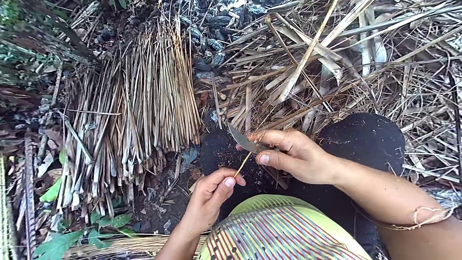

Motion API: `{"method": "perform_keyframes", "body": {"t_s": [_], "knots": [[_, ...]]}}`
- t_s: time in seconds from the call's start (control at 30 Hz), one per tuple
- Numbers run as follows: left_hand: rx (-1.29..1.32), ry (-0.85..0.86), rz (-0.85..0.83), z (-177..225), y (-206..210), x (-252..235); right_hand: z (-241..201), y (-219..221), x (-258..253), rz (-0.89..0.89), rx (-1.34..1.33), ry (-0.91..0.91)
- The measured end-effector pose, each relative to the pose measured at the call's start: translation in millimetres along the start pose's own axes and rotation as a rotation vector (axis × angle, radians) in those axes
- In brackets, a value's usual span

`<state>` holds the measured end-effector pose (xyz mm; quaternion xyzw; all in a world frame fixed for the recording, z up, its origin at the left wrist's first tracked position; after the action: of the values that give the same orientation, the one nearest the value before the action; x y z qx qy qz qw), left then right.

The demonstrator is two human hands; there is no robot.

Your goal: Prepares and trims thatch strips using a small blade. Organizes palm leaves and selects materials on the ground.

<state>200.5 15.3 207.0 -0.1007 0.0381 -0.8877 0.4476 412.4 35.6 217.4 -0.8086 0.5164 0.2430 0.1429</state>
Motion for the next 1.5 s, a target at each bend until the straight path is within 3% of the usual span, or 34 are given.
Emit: {"method": "perform_keyframes", "body": {"t_s": [0.23,0.33,0.4,0.47,0.57,0.7,0.87,1.0,1.13,1.23,1.37,1.5], "knots": [[0.408,-0.206,-0.121,-7,6,-1,7,0,-2,0.004,0.792,-0.340],[0.622,-0.288,-0.144,-9,10,-2,12,-1,-5,0.017,0.965,-0.418],[0.531,-0.249,-0.082,-10,10,-1,13,-3,-6,-0.027,0.825,-0.333],[0.357,-0.177,-0.032,-11,8,1,11,-8,-8,-0.125,0.495,-0.141],[0.302,-0.115,-0.105,-9,4,4,9,-8,-5,-0.188,-0.088,0.080],[0.377,-0.124,-0.217,-6,3,5,9,-3,-1,-0.253,-0.455,0.168],[0.668,-0.234,-0.332,-10,5,3,8,1,2,-0.199,-0.463,0.135],[0.784,-0.291,-0.346,-11,12,0,3,1,-2,-0.063,0.056,-0.086],[0.736,-0.283,-0.190,-8,20,-1,11,1,-3,0.028,0.715,-0.355],[0.545,-0.230,-0.017,-9,23,-3,18,0,-3,0.086,0.918,-0.455],[-0.091,0.055,0.241,-5,14,-4,12,0,-3,0.066,0.828,-0.335],[-0.169,0.115,0.234,-3,9,-3,6,-2,-2,-0.081,0.330,-0.059]]}}
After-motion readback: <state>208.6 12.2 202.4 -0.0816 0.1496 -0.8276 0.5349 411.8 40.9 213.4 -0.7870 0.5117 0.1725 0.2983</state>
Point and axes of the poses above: each hand's wrist, its own x-axis away from the middle knuckle, its own y-axis out of the palm, z = x × y, the point moved 4 cm from there along -x, towards the middle knuckle, and after that the axes turned 10 degrees about -y, right-handed, at the moved point
